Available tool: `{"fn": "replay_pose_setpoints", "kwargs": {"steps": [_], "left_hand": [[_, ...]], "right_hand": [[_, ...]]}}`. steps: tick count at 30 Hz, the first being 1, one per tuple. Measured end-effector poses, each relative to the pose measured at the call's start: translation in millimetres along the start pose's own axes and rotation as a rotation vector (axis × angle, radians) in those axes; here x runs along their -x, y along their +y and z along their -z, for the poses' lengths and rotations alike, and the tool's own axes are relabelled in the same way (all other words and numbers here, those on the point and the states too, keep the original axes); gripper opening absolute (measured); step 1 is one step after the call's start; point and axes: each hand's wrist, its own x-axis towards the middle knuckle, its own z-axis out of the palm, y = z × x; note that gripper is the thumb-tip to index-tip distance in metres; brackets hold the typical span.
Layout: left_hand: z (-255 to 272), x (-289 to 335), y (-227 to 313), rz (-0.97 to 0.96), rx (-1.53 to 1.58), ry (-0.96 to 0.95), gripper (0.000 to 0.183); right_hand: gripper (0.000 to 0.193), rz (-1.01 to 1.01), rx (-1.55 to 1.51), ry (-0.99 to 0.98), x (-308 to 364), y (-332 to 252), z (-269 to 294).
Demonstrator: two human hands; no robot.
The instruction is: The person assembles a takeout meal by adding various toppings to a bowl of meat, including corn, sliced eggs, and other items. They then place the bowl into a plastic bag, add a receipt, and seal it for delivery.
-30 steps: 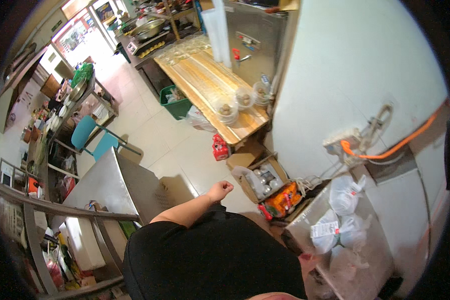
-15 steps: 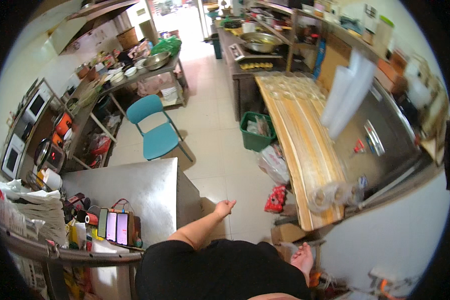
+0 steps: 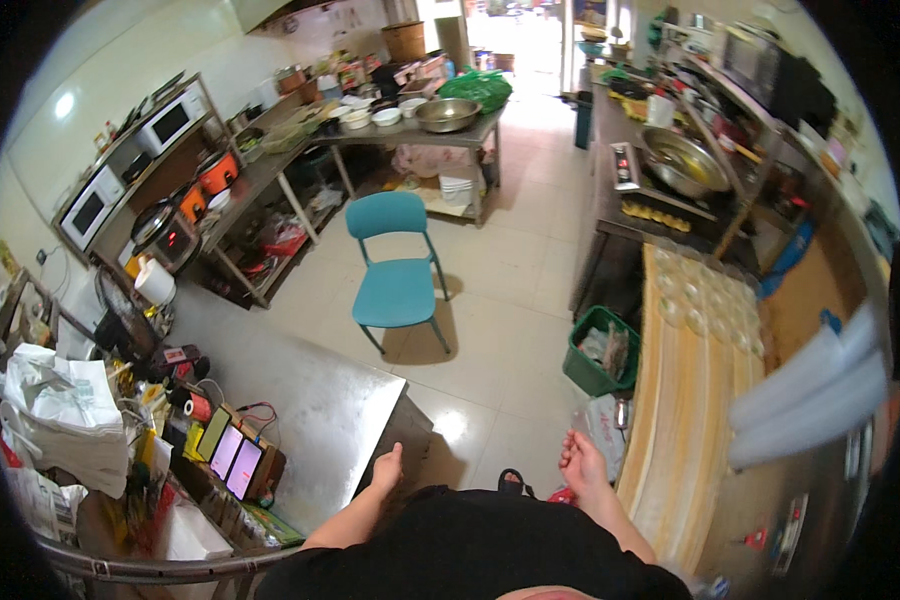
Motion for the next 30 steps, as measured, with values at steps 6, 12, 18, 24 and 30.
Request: {"fn": "replay_pose_setpoints", "kwargs": {"steps": [6, 12, 18, 24, 30], "left_hand": [[-10, 31, 62, 0.043, 0.283, 0.244, 0.053], [3, 4, 42, 0.136, 0.429, 0.461, 0.052], [35, -83, 44, 0.114, 0.770, 0.595, 0.049], [71, -110, 80, 0.036, 0.899, 0.801, 0.051], [47, -71, 28, 0.126, 1.003, 1.303, 0.032]], "right_hand": [[0.014, -0.178, 0.138, -0.072, -128, -50, -70], [0.013, -0.374, 0.271, -0.260, -209, -15, -186], [0.017, -0.520, 0.563, -0.508, -244, 4, -293], [0.016, -0.568, 0.665, -0.376, -321, 20, -356], [0.014, -0.807, 1.077, -0.523, -370, 90, -466]]}}
